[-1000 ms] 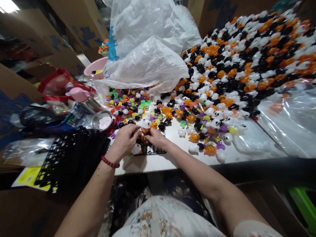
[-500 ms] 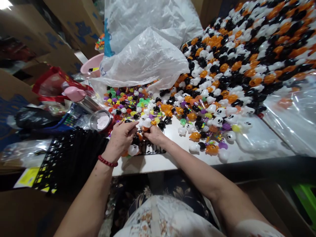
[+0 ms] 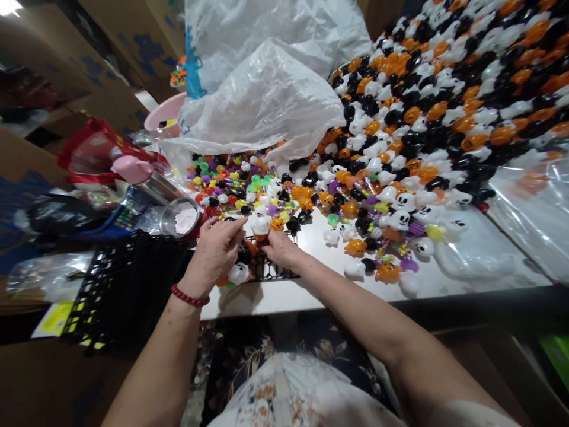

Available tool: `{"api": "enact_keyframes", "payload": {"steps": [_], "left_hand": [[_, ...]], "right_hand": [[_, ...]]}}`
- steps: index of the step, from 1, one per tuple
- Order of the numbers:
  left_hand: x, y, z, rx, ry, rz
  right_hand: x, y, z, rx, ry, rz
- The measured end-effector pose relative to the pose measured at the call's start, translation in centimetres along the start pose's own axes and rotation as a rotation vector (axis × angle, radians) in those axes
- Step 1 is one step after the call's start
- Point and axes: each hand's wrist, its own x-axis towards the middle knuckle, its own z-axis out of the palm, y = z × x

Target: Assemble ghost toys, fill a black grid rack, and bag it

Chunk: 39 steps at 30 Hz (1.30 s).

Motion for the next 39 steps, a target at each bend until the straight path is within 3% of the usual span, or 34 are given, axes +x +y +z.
{"api": "enact_keyframes", "payload": {"steps": [10,16,22,26,33,39], "left_hand": [[-0.7,-0.6,0.8,-0.007,-0.043,0.000],[-0.5,-0.3,0.4,-0.035,-0.045,0.016],[-0.3,0.4,0.1,-0.043,-0.157,0.066],[-0.1,0.7,-0.2,-0.094,-0.162,0.083],[-0.2,0.7,-0.7,-0.137,-0.174,0.075],[-0.4,0.3,-0.3,-0.130,-0.161,0.070]], "right_hand": [[-0.2,0.7,0.2,0.158,-0.094,0.005],[-0.9,-0.2,0.1,0.086,-0.100,0.023],[-0.9,0.3,0.6,0.081,-0.080,0.026],[-0.9,0.3,0.6,0.076,-0.066,0.028],[-1.0,0.4,0.9,-0.071,-0.052,0.031],[-1.0,-0.7,0.8,-0.223,-0.122,0.053]]}}
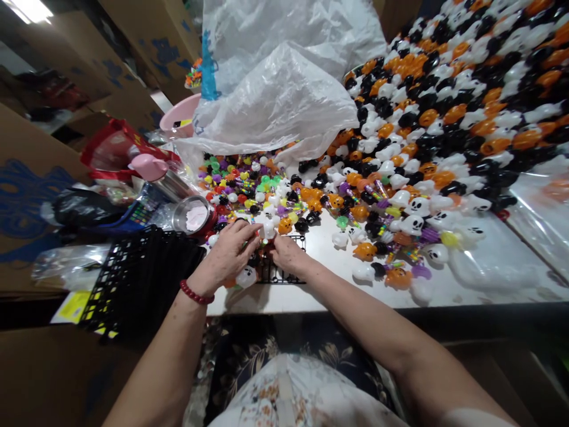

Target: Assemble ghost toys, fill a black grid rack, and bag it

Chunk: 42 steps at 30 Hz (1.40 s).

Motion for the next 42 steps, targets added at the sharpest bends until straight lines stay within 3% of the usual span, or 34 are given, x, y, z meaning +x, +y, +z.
{"api": "enact_keyframes", "payload": {"steps": [6,9,14,23,27,30,34,39,42], "left_hand": [[-0.7,0.8,-0.6,0.162,0.126,0.047],[-0.9,2.0,-0.8,0.252,0.079,0.096],[-0.6,3.2,0.2,0.321,0.008,0.050],[0.0,1.5,0.5,0.092,0.023,-0.022],[0.0,0.9,1.0,0.077,0.046,0.034],[0.0,0.8,1.1,0.079,0.001,0.077],[0.0,1.1,0.9,0.071,-0.038,-0.013],[-0.2,0.8,0.9,0.009,-0.078,0.073],[-0.5,0.2,1.3,0.056,-0.083,0.084]], "right_hand": [[-0.3,-0.7,0.1,-0.107,-0.003,-0.045],[-0.1,-0.7,0.2,-0.081,-0.035,-0.047],[-0.2,-0.6,-0.1,-0.092,-0.035,-0.064],[-0.3,0.0,0.3,-0.048,0.011,-0.063],[-0.4,-0.1,0.2,-0.052,0.024,-0.108],[-0.5,-0.2,0.1,-0.073,0.009,-0.105],[-0.5,0.0,0.4,-0.046,0.013,-0.099],[-0.5,0.8,1.3,0.029,0.065,-0.208],[-0.4,0.9,1.4,-0.077,0.048,-0.265]]}}
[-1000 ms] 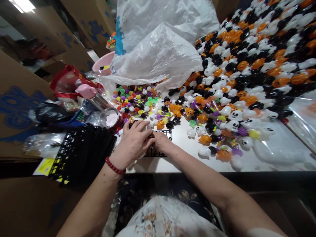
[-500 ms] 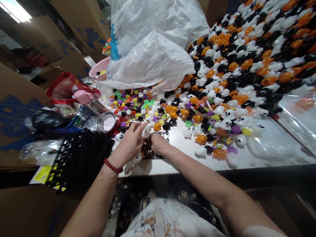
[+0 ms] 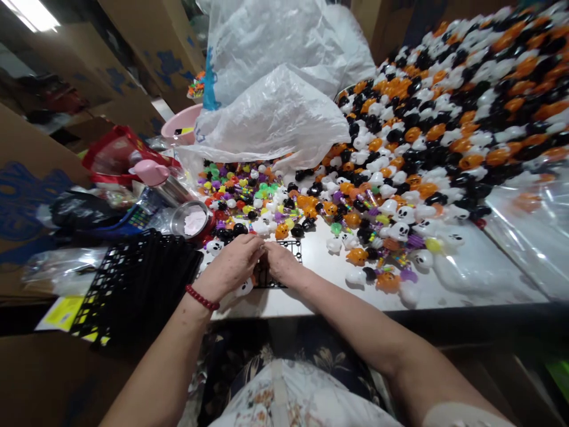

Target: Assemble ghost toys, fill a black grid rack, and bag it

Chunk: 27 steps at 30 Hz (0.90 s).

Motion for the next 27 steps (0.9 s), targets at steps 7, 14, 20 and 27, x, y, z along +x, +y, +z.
{"api": "enact_keyframes", "payload": {"steps": [7,14,20,27], "left_hand": [[-0.6,-0.8,0.0,0.017,0.037,-0.029],[-2.1,-1.4,-1.4,-0.073,-0.030,-0.010],[-3.0,-0.8,-2.4,-0.084,-0.020,0.074],[-3.5,-0.7,-1.9,0.014,0.069,0.026]], "right_hand": [[0.0,-0.5,-0.1,-0.024,-0.027,-0.016],[-0.7,-0.2,-5.1,-0.227,0.142,0.059],[2.9,2.6,-9.7,-0.620,-0.035,0.270],[4.6,4.2,-9.7,-0.648,-0.106,0.274]]}}
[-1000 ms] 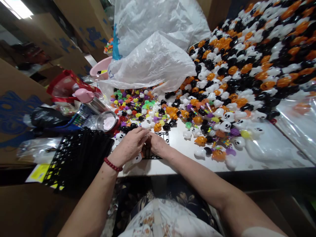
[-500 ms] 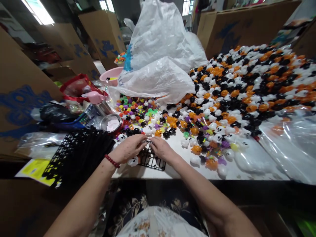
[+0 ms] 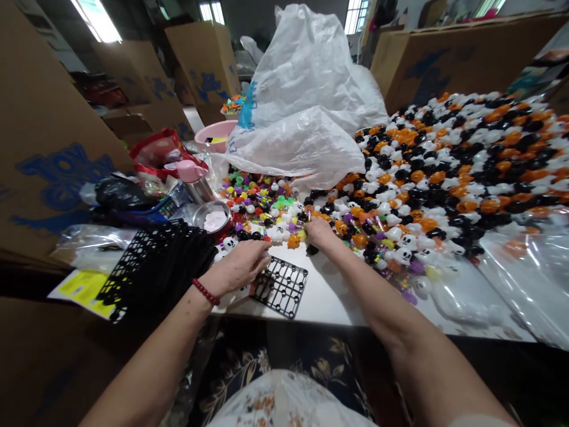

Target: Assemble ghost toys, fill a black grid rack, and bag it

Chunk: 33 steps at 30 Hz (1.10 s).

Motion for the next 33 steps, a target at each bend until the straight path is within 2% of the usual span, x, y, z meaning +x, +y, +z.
{"api": "enact_keyframes", "payload": {"steps": [6,10,15,23,33], "left_hand": [[0.0,0.1,0.0,0.005,-0.041,0.022],[0.0,-0.1,0.1,-0.003,-0.020,0.040],[0.1,-0.2,0.3,-0.014,-0.008,0.024],[0.1,-0.1,0.4,-0.083,0.024,0.041],[0.4,-0.4,0.4,-0.082,0.052,0.071]], "right_hand": [[-2.3,0.0,-0.7,-0.031,0.085,-0.004],[-4.9,-1.6,-1.9,-0.009,0.154,0.003],[-6.8,-3.9,-3.5,0.136,0.209,-0.120],[-5.6,-6.3,-4.0,0.553,0.102,-0.104],[-4.6,-9.8,-3.2,0.694,0.082,-0.169]]}}
